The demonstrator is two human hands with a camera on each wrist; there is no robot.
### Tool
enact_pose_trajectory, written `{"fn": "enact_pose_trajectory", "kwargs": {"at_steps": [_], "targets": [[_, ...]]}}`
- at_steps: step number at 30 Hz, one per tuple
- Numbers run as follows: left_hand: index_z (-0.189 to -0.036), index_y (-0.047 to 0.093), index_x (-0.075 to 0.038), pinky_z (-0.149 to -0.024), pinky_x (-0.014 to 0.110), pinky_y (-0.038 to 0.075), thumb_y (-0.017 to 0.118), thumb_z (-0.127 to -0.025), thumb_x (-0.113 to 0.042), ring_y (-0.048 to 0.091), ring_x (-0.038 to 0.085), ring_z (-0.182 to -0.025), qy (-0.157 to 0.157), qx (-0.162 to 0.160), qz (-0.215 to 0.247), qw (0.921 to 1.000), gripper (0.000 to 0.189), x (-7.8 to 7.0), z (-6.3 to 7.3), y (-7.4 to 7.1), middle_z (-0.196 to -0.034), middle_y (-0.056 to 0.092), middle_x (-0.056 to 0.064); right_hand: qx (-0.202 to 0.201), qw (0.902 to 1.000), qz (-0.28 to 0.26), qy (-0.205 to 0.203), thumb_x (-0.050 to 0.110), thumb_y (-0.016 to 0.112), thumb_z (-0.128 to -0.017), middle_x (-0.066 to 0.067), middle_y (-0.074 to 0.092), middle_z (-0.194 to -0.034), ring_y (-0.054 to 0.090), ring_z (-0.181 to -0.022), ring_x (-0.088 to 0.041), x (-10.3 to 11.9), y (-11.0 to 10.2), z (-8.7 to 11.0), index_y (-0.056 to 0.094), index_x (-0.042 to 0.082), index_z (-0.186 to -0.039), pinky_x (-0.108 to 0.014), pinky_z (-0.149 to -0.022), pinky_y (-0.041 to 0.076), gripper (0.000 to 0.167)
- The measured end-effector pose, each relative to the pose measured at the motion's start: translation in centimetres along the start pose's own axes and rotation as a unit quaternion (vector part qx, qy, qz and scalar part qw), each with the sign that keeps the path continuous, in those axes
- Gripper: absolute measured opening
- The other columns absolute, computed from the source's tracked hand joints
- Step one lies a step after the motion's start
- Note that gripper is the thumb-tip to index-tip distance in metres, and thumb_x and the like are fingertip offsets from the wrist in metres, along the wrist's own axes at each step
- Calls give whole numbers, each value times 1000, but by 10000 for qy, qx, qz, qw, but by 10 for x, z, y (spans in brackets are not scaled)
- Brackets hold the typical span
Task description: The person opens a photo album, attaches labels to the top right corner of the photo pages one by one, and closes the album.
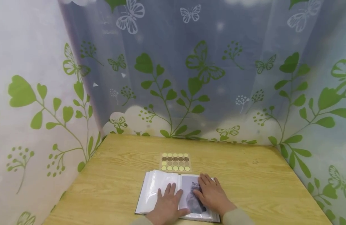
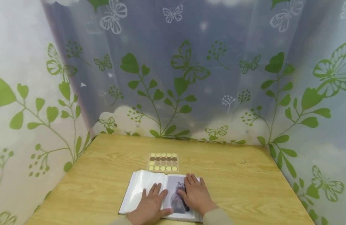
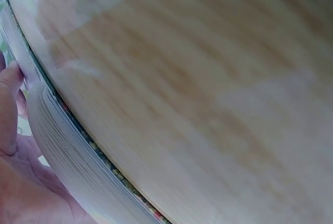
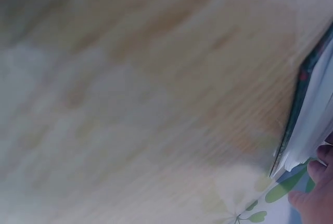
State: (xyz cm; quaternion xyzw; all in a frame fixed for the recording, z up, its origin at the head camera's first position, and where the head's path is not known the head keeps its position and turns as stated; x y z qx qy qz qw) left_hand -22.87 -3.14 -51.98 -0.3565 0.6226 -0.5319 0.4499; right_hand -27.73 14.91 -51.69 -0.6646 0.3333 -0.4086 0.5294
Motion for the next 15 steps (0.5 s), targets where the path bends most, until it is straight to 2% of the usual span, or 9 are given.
{"fn": "enact_pose_trajectory", "kwargs": {"at_steps": [6,11,15], "targets": [[-140,52,-12,-104,68,33,59,-83,-71,37,40,-139,55,-56,-92,9999,82,1,0,1,-149,42,22,103,9999,33,-47,50,47,-102,-19,41,-152,34,-142,-37,4,0,-2,49,-1,-143,-61,-114,21,66],[-141,52,-10,-103,69,33,60,-83,-70,37,41,-139,78,61,41,9999,83,2,0,2,-149,42,22,252,9996,76,-54,50,46,-102,-19,41,-152,34,-142,-36,5,1,-3,49,-2,-143,-61,-115,21,66],[-140,52,-11,-103,70,33,59,-84,-70,37,42,-139,115,-5,2,9999,82,1,-2,1,-149,42,22,199,9997,119,-50,50,45,-102,-19,42,-152,35,-142,-36,6,-3,-1,50,-2,-142,-61,-115,21,66]]}}
Point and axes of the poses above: each hand's wrist, its own z-axis away from the middle knuckle, its own y-axis out of the palm, x = y × z, the point moved 4 cm from there along -z, towards the middle knuckle
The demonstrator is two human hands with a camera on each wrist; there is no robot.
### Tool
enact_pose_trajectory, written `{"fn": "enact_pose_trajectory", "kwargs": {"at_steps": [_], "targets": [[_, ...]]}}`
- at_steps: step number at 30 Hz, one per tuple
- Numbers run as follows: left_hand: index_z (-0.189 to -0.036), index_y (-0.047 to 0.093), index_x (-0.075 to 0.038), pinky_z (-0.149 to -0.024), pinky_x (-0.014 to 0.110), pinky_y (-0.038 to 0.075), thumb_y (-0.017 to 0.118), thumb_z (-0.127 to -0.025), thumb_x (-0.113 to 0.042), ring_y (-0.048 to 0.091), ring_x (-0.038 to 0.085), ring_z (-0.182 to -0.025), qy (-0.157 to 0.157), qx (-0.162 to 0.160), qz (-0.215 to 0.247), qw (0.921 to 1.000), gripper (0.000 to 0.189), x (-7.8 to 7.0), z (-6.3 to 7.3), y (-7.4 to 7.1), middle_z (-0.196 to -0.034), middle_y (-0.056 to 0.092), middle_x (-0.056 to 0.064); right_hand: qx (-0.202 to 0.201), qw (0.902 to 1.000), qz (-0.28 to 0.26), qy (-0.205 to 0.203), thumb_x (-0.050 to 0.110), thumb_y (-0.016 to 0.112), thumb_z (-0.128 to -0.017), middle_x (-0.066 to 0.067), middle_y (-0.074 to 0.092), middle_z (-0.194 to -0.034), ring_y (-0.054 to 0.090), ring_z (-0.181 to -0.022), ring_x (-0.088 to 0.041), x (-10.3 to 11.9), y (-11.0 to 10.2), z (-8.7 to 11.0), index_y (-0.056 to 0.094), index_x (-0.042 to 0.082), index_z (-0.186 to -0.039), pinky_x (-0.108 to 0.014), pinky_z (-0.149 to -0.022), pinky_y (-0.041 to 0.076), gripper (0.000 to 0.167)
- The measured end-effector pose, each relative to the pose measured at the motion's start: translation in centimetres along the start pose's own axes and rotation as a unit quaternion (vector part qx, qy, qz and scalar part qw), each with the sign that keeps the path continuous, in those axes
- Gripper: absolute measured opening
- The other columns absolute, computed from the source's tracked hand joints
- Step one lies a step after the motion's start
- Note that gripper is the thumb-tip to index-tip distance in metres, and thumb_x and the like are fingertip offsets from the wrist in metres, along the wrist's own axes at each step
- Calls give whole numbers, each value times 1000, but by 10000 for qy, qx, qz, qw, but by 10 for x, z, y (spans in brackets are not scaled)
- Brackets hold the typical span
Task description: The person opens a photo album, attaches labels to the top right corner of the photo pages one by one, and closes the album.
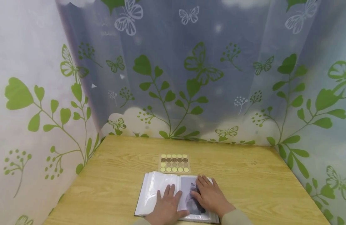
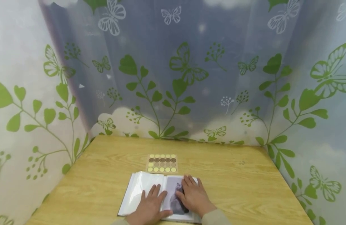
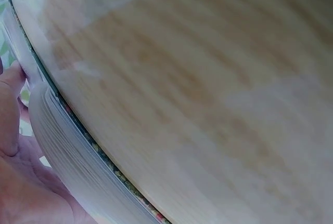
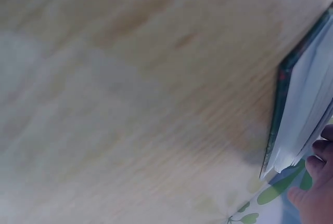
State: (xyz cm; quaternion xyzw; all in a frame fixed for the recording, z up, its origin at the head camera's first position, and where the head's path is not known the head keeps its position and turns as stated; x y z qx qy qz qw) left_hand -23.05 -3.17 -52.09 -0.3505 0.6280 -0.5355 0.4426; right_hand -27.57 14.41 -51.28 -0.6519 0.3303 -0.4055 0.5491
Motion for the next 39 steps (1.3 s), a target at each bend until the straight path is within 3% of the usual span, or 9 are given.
{"fn": "enact_pose_trajectory", "kwargs": {"at_steps": [4,13,19,25,39], "targets": [[-139,52,-11,-103,69,33,59,-84,-70,37,42,-138,13,-132,-57,9999,82,0,-1,-4,-149,41,23,-84,9999,16,-82,49,45,-102,-20,43,-151,36,-141,-36,0,-3,3,49,-3,-142,-60,-115,21,66],[-140,52,-9,-104,71,29,62,-83,-68,35,43,-140,-83,-29,273,9996,82,3,2,-12,-150,40,24,-161,9997,174,-104,44,47,-102,-19,45,-149,39,-139,-37,-6,-5,9,49,-1,-143,-63,-113,23,61],[-140,52,-10,-105,71,29,61,-83,-68,34,43,-140,-103,-9,251,9996,82,3,2,-6,-151,39,24,-28,9995,285,-130,43,47,-102,-18,44,-150,38,-140,-37,-9,-4,13,48,0,-144,-62,-114,21,60],[-141,51,-10,-105,70,29,61,-83,-68,34,43,-140,-31,-14,221,9998,82,1,2,-4,-151,39,24,-185,9985,494,-172,42,48,-102,-16,48,-147,40,-138,-35,-14,-3,15,51,2,-143,-62,-113,23,57],[-140,52,-10,-104,71,30,61,-84,-67,35,43,-139,-11,-50,209,9998,81,0,4,-1,-150,40,24,-138,9989,444,-93,43,45,-103,-15,47,-149,39,-139,-35,-15,1,15,50,2,-143,-62,-113,23,57]]}}
Point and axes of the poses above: each hand's wrist, its own z-axis away from the middle knuckle, its own y-axis out of the palm, x = y × z, the point moved 4 cm from there along -z, towards the middle knuckle
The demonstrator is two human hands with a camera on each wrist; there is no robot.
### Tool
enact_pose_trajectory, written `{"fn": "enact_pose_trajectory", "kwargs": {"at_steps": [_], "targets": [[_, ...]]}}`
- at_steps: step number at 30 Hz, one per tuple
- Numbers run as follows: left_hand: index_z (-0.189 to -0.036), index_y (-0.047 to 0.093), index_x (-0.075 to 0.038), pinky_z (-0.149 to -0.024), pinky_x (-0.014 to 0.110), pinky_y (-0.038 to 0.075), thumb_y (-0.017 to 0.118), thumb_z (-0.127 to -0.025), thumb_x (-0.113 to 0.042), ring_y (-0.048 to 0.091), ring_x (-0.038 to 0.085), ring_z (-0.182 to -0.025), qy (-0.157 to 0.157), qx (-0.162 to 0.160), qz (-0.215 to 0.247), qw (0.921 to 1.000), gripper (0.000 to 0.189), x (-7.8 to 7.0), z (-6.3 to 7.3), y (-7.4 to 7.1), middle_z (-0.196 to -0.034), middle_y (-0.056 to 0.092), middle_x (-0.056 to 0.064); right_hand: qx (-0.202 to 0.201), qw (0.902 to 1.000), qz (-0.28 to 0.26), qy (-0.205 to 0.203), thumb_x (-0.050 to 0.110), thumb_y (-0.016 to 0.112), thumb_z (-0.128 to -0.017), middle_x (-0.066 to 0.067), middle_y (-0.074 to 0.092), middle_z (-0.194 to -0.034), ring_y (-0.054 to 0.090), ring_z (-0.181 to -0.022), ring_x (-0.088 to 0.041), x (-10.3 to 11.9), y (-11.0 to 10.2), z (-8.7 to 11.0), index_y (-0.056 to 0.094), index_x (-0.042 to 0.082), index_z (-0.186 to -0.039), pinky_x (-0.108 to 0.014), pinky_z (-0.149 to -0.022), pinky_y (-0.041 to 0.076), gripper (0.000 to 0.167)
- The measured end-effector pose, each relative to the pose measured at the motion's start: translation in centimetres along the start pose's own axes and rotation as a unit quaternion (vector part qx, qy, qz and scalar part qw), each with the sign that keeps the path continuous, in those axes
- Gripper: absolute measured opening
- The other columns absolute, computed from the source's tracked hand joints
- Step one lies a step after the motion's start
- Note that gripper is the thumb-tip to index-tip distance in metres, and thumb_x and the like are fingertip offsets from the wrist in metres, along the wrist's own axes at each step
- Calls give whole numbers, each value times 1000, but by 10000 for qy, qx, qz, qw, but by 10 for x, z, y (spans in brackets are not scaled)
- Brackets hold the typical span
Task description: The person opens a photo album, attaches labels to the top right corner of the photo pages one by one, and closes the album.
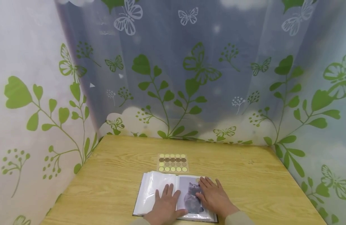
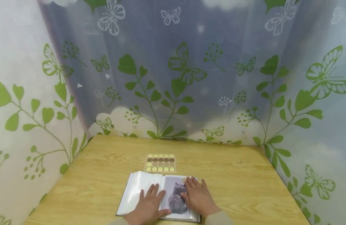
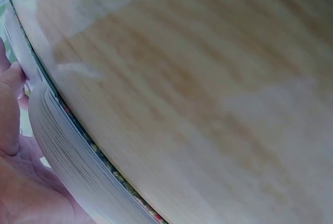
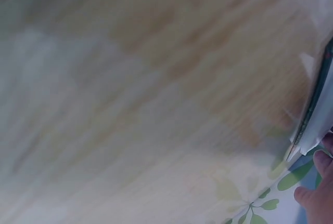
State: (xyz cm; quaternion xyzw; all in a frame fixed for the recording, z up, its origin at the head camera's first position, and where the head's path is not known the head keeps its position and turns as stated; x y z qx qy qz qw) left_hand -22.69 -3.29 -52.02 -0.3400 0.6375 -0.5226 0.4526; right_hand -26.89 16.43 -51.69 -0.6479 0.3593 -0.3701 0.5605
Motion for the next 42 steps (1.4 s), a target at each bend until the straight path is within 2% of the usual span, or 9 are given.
{"fn": "enact_pose_trajectory", "kwargs": {"at_steps": [10,15,21,28,35,42], "targets": [[-140,53,-7,-104,72,29,63,-84,-66,35,44,-139,7,9,61,10000,82,0,-1,0,-149,41,25,-379,9987,-339,-64,41,52,-101,-20,48,-146,43,-135,-41,0,5,-3,51,-2,-141,-67,-109,26,58],[-140,53,-6,-104,72,30,64,-83,-66,35,44,-139,29,21,64,10000,83,-1,-1,0,-149,41,25,-364,9979,-528,130,41,52,-101,-22,48,-144,41,-135,-41,3,6,-4,52,-3,-139,-66,-109,27,58],[-142,51,-8,-105,71,28,61,-84,-67,33,44,-140,28,43,13,10000,84,-1,-1,0,-151,39,25,-541,9980,-286,153,42,52,-101,-22,48,-145,40,-137,-41,11,2,-9,54,-3,-137,-65,-111,25,58],[-143,51,-9,-105,71,29,59,-85,-68,33,43,-141,14,111,-46,9999,83,-2,-1,0,-151,39,24,-167,9993,-260,200,48,46,-102,-21,46,-148,37,-139,-40,18,1,-14,52,-2,-140,-63,-113,21,63],[-141,52,-9,-104,70,30,59,-85,-68,34,43,-140,51,73,-69,9999,82,-5,-2,-6,-150,39,25,-240,9985,-374,320,44,49,-101,-21,47,-146,39,-138,-39,13,-1,-6,51,-3,-140,-63,-113,23,61],[-140,53,-9,-104,70,31,59,-84,-69,35,43,-139,92,144,-47,9998,82,-2,-3,-7,-149,40,26,-114,9982,-404,432,42,49,-102,-20,45,-149,37,-140,-39,7,2,0,49,-1,-143,-64,-112,23,59]]}}
Point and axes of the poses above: each hand's wrist, its own z-axis away from the middle knuckle, its own y-axis out of the palm, x = y × z, the point moved 4 cm from there along -z, towards the middle knuckle
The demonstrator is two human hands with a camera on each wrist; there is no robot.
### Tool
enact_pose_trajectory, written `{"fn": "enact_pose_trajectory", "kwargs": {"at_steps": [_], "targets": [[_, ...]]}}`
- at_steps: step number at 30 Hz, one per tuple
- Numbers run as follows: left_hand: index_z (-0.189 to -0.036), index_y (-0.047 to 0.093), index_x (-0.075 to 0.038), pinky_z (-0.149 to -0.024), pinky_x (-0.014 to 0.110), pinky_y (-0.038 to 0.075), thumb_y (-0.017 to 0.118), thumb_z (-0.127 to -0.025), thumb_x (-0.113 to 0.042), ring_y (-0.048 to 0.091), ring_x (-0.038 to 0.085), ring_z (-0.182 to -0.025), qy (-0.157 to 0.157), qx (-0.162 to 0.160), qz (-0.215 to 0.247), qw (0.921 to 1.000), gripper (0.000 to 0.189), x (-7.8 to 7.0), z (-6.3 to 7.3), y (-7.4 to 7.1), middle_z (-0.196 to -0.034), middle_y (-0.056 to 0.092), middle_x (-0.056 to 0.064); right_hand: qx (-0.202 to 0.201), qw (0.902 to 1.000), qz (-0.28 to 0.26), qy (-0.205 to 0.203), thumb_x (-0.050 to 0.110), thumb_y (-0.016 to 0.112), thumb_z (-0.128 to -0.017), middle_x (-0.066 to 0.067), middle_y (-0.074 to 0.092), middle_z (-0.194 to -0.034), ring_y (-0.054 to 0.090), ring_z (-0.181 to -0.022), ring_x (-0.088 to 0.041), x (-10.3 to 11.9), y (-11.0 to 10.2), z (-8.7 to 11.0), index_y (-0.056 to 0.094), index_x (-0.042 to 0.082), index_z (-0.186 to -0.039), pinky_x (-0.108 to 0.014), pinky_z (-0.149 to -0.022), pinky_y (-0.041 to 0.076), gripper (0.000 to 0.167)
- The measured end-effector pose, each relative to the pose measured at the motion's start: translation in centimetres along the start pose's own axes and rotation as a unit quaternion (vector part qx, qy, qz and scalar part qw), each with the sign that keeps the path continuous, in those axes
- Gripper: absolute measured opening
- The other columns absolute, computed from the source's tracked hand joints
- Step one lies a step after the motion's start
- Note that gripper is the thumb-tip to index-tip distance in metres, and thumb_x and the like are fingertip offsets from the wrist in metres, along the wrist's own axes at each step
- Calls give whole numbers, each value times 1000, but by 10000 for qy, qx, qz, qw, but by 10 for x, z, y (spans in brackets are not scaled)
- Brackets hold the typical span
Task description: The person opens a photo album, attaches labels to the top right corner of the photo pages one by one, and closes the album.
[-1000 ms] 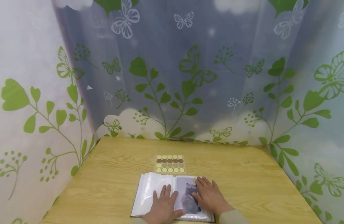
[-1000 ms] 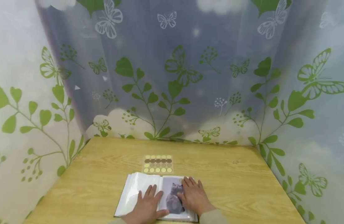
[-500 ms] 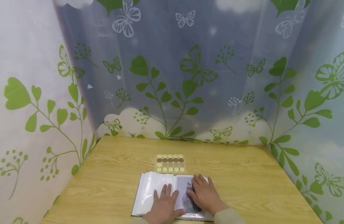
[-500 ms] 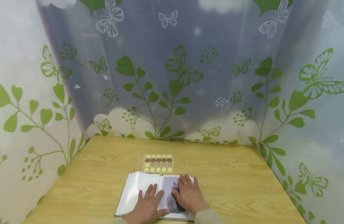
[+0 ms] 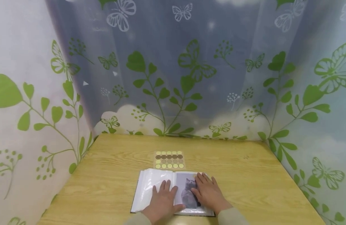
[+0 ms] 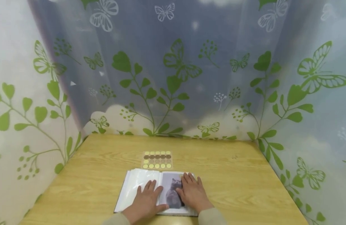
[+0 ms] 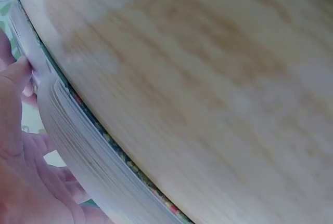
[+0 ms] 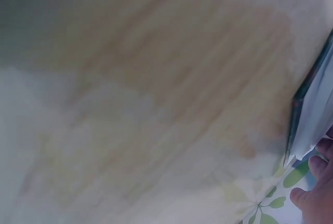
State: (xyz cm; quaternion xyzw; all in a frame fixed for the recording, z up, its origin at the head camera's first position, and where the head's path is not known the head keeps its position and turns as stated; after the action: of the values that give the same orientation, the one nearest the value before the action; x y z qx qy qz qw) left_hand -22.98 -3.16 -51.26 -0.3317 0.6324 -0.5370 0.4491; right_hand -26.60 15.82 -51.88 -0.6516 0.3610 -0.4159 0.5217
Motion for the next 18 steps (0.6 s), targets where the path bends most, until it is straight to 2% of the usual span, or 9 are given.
{"fn": "enact_pose_trajectory", "kwargs": {"at_steps": [10,14,18], "targets": [[-138,56,-11,-106,68,30,61,-83,-69,37,42,-138,32,24,-171,9998,80,2,-4,-1,-148,43,23,34,9999,115,-103,45,51,-101,-19,45,-149,38,-140,-38,-3,-4,2,49,2,-144,-63,-113,22,61],[-137,59,-11,-109,67,25,61,-83,-69,35,40,-140,65,6,-356,9993,79,0,-4,-1,-149,43,22,-19,9999,72,-150,45,53,-100,-20,47,-147,39,-138,-39,-4,-6,3,52,3,-141,-64,-112,23,59],[-133,63,-12,-114,63,20,60,-84,-70,33,39,-141,208,-90,-645,9977,76,-3,-3,-4,-150,42,21,-52,9999,-85,8,46,56,-98,-22,46,-147,39,-138,-40,-7,-6,5,53,4,-141,-65,-111,24,60]]}}
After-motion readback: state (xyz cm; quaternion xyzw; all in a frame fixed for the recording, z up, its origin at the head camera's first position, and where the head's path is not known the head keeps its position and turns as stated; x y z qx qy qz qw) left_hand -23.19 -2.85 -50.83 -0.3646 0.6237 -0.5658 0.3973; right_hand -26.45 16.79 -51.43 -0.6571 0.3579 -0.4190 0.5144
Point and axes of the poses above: each hand's wrist, its own z-axis away from the middle knuckle, its own y-axis out of the palm, x = y × z, the point moved 4 cm from there along -z, towards the middle knuckle
